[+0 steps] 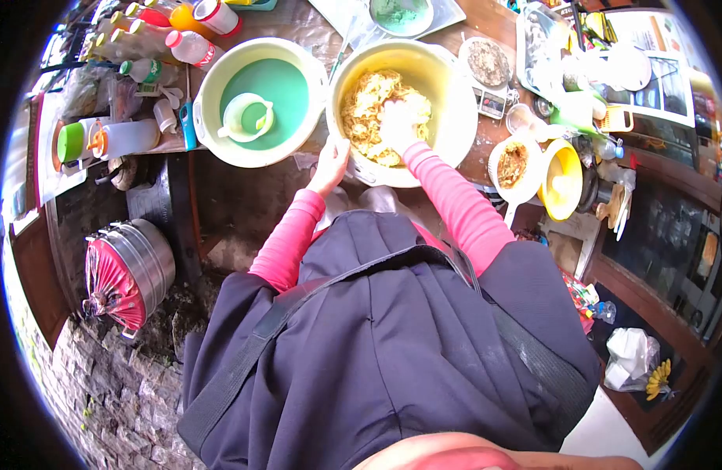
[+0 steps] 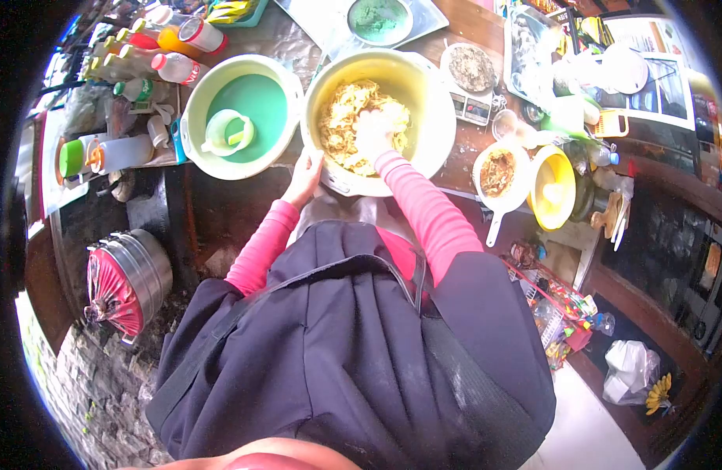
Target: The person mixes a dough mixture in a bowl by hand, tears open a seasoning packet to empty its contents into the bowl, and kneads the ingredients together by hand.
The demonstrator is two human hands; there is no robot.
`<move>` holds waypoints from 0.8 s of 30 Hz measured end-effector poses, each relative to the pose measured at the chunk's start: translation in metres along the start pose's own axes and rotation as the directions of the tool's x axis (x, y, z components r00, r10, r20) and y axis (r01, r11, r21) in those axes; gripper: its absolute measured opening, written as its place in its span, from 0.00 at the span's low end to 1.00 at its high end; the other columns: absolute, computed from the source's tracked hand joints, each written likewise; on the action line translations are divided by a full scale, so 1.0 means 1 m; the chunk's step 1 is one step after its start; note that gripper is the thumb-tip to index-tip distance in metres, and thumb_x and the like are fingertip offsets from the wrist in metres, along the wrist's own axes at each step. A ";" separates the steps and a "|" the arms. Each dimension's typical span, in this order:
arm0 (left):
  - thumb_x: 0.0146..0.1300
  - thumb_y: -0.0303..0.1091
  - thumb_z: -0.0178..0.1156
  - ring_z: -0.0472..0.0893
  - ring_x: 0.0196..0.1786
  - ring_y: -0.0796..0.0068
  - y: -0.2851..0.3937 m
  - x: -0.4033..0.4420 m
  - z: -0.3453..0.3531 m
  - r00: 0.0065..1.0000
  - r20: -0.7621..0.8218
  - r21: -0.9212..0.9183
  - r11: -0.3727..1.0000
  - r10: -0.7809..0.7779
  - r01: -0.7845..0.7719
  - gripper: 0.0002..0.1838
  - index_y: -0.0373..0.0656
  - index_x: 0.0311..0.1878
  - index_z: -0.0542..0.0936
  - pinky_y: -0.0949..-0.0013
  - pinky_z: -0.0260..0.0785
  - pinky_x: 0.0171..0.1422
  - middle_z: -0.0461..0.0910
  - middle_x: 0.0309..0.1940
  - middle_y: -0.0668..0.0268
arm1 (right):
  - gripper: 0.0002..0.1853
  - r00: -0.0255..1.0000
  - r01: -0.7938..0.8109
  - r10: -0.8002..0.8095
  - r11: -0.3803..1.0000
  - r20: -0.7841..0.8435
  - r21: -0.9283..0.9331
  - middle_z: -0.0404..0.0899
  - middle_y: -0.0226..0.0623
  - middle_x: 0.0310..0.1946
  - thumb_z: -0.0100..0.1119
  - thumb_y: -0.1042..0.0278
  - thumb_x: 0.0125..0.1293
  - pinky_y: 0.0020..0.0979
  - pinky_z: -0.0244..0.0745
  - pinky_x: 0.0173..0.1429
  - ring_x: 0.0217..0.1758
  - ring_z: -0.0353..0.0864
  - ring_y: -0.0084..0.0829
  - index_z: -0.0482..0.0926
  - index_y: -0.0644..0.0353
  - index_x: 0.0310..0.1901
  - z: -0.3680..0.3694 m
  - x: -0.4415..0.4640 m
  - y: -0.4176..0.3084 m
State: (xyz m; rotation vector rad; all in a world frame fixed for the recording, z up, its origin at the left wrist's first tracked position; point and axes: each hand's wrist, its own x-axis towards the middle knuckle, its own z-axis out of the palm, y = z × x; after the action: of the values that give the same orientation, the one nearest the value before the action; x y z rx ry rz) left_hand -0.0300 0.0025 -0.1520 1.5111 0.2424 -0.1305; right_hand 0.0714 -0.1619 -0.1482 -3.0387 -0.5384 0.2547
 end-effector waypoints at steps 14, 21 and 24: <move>0.69 0.41 0.45 0.74 0.51 0.65 0.019 -0.001 0.005 0.990 -0.142 0.148 0.989 0.022 0.000 0.20 0.33 0.54 0.69 0.66 0.63 0.58 0.76 0.47 0.52 | 0.25 0.970 -0.183 -0.057 0.476 0.237 0.860 0.74 0.38 0.53 0.49 0.44 0.59 0.40 0.63 0.60 0.57 0.71 0.39 0.75 0.52 0.52 -0.092 0.063 0.057; 0.69 0.41 0.46 0.76 0.48 0.62 0.012 -0.001 0.012 0.973 -0.231 0.143 0.989 0.008 0.026 0.18 0.34 0.50 0.72 0.65 0.66 0.55 0.77 0.43 0.51 | 0.29 0.704 -0.273 -0.252 0.767 0.664 0.581 0.73 0.38 0.56 0.47 0.41 0.60 0.38 0.62 0.62 0.59 0.70 0.38 0.74 0.52 0.56 -0.078 0.123 -0.012; 0.69 0.41 0.45 0.76 0.48 0.60 0.019 -0.001 0.012 0.968 -0.251 0.158 0.987 -0.001 0.042 0.19 0.34 0.49 0.72 0.65 0.65 0.55 0.77 0.42 0.51 | 0.31 0.465 0.502 -0.540 0.813 0.701 0.294 0.73 0.35 0.57 0.43 0.38 0.59 0.38 0.60 0.64 0.61 0.69 0.34 0.73 0.49 0.57 -0.055 0.127 -0.037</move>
State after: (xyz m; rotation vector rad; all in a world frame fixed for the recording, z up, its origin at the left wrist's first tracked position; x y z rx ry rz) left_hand -0.0259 -0.0080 -0.1332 1.6881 0.4603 0.0249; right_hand 0.1856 -0.0840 -0.1113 -2.3699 -1.4352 1.5058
